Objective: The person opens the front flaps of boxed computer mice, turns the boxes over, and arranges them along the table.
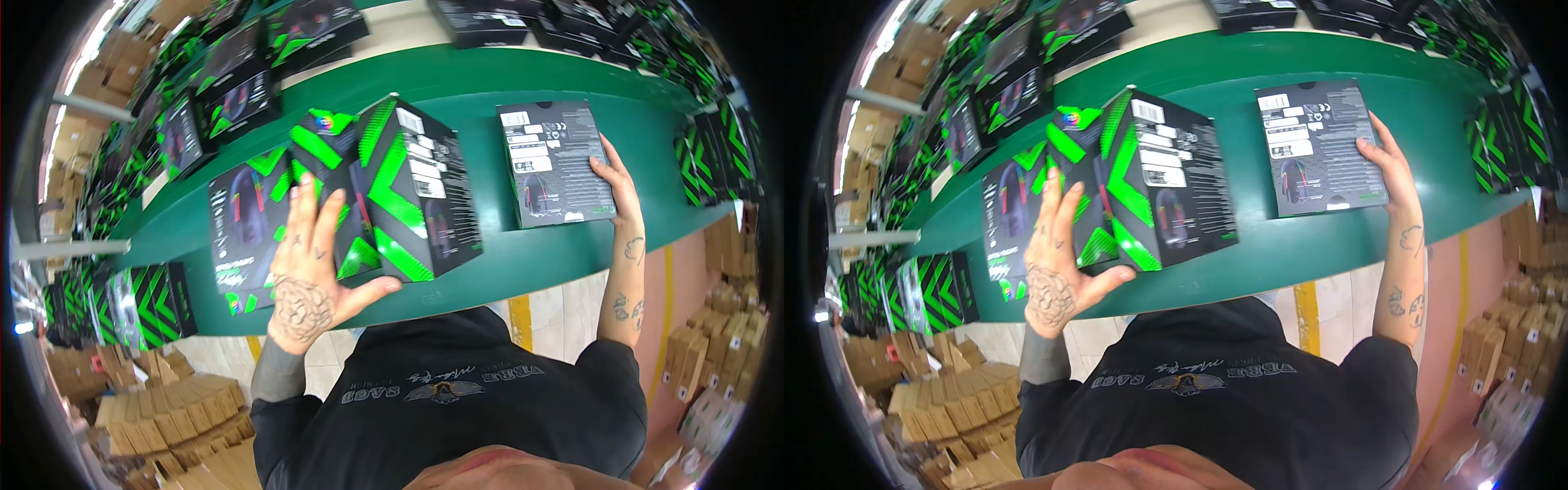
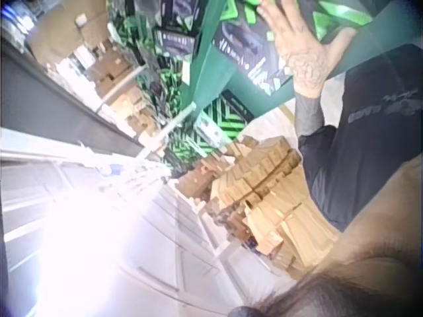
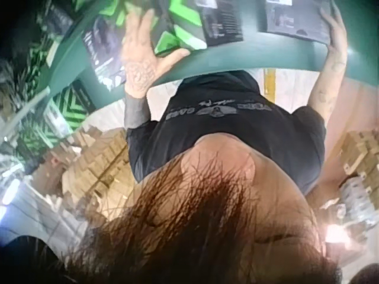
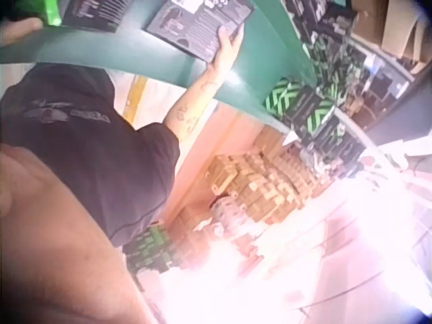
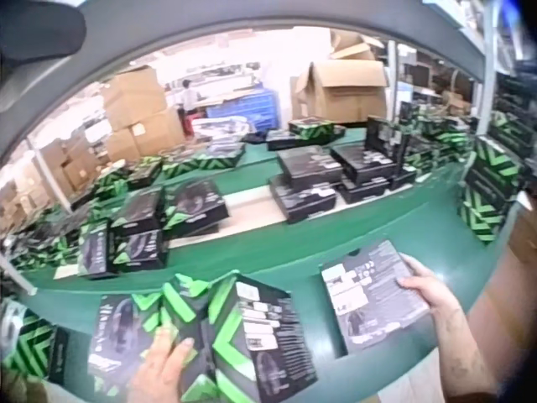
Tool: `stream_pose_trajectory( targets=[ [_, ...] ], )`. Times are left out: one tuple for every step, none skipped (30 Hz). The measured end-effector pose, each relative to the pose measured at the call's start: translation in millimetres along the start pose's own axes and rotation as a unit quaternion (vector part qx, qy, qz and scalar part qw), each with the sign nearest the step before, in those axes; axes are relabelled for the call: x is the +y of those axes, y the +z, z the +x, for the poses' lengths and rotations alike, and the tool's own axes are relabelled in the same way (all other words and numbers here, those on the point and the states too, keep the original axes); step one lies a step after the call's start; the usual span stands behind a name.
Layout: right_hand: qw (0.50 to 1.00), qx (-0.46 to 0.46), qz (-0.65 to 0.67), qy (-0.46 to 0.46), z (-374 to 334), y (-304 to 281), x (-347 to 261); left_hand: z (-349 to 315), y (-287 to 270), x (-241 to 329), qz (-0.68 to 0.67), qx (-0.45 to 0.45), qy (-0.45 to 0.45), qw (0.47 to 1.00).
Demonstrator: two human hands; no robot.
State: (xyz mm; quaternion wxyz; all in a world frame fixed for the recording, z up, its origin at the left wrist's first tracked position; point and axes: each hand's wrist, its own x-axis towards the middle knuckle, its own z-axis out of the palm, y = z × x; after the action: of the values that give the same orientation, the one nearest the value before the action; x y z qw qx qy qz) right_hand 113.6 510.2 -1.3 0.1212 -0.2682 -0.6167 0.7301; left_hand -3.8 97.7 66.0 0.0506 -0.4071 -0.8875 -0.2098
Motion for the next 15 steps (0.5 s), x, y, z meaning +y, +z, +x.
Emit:
stream_pose_trajectory(
  targets=[
    [1.0, 0.007, 0.004, -0.004, -0.6, -4.9, -1.5, 2.4, -0.7, -3.7, -0.01, -0.004, 0.01, 1.0],
    [1.0, 0.023, -0.001, -0.005, 1.0, -12.3, -0.7, 5.2, 3.5, -7.2, -0.022, -0.007, 0.019, 1.0],
    [0.999, 0.033, -0.014, -0.013, 4.0, -15.8, 1.8, 2.3, 4.2, -7.0, -0.035, -0.007, 0.01, 0.999],
    [0.999, 0.042, -0.028, -0.02, 6.9, -19.0, 2.3, 0.0, 7.3, -6.6, -0.024, 0.009, 0.002, 1.0],
    [0.998, 0.025, -0.055, 0.001, 9.2, -17.7, 0.9, -5.4, 12.3, -4.7, -0.035, 0.019, -0.018, 0.999],
    [0.998, 0.028, -0.055, 0.002, 10.4, -20.6, -0.5, -7.6, 16.8, -2.1, -0.045, 0.03, -0.038, 0.998],
    [0.995, 0.029, -0.088, -0.028, 11.5, -23.8, -2.4, -5.4, 20.2, 1.0, -0.046, 0.029, -0.037, 0.998],
    [0.991, 0.027, -0.12, -0.061, 13.9, -25.5, -5.3, -3.2, 23.0, 4.2, -0.036, 0.042, -0.031, 0.998],
    [0.983, 0.041, -0.159, -0.081, 4.7, -30.7, -23.2, -0.9, 24.5, 7.5, -0.03, 0.054, -0.023, 0.998],
    [0.97, 0.062, -0.213, -0.097, -7.1, -32.9, -44.8, 3.0, 22.8, 10.5, -0.03, 0.053, -0.022, 0.998],
    [0.968, 0.063, -0.217, -0.105, -27.0, -20.9, -67.1, 5.6, 16.9, 15.5, -0.013, 0.034, -0.017, 0.999],
    [0.958, 0.056, -0.236, -0.154, -42.0, -16.2, -79.1, 7.5, 12.3, 18.6, 0.003, 0.017, -0.01, 1.0],
    [0.942, 0.048, -0.298, -0.147, -41.6, -4.4, -87.3, 13.7, 13.2, 19.8, 0.03, 0.006, -0.022, 0.999],
    [0.838, 0.04, -0.48, -0.257, -54.2, 6.7, -93.4, 13.3, 12.5, 19.2, 0.033, 0.006, -0.023, 0.999],
    [0.835, -0.043, -0.488, -0.249, -64.3, 24.2, -97.8, 14.2, 8.2, 20.9, 0.097, -0.038, 0.002, 0.995]
  ],
)
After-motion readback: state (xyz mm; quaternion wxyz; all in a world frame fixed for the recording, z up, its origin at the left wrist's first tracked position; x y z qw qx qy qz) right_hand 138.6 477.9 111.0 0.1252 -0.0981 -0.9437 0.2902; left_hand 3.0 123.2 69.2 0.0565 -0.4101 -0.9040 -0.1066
